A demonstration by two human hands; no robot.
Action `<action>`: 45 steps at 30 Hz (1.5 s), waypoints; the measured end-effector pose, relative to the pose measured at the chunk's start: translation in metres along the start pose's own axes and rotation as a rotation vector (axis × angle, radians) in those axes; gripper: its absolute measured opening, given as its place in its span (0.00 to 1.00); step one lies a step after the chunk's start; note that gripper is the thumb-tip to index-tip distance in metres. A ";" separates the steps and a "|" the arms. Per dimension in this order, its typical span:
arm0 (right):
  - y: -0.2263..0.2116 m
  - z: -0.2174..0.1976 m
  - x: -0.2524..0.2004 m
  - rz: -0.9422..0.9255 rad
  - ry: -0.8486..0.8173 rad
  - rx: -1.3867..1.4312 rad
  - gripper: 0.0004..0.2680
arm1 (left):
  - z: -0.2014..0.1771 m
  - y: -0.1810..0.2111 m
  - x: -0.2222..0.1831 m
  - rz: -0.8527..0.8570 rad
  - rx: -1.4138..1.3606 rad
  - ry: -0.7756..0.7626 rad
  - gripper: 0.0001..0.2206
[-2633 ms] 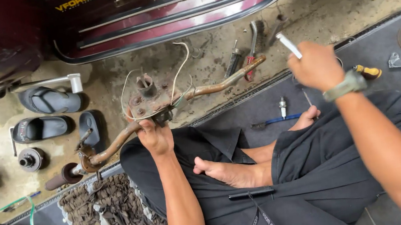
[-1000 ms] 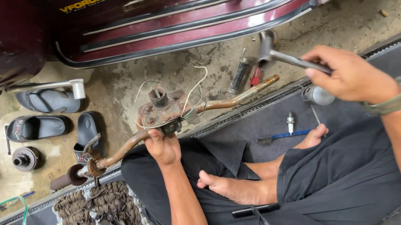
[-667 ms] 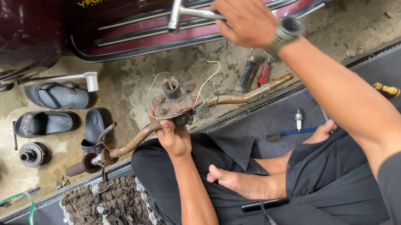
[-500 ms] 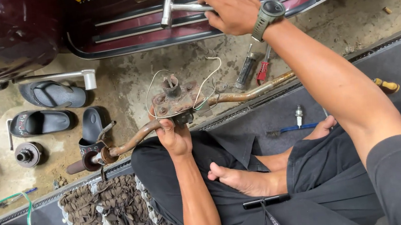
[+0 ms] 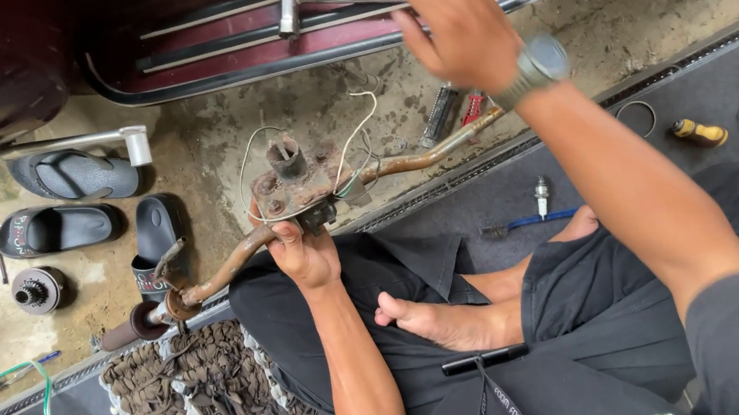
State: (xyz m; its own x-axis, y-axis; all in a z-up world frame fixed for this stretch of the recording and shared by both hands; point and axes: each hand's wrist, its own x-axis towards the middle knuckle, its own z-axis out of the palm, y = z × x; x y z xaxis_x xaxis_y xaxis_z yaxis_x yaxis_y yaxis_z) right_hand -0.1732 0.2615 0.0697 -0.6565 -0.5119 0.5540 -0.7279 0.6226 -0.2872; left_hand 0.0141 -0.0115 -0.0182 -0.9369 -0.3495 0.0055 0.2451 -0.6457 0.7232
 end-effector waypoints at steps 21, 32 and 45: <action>0.057 0.141 -0.206 0.889 -1.143 -0.207 0.17 | 0.005 -0.003 0.003 0.009 -0.004 0.004 0.34; 0.091 0.182 -0.239 1.074 -0.787 -0.129 0.14 | 0.001 -0.008 0.007 -0.001 -0.005 0.042 0.34; -0.010 0.061 -0.205 1.538 0.152 0.861 0.10 | -0.012 -0.006 0.004 0.016 -0.124 -0.042 0.27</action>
State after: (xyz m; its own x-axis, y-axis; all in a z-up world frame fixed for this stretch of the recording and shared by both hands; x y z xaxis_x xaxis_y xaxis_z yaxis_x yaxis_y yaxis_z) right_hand -0.0429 0.3243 -0.0887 -0.7975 0.2680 -0.5406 0.5510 -0.0415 -0.8334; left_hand 0.0114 -0.0171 -0.0305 -0.9417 -0.3333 0.0468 0.2864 -0.7206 0.6315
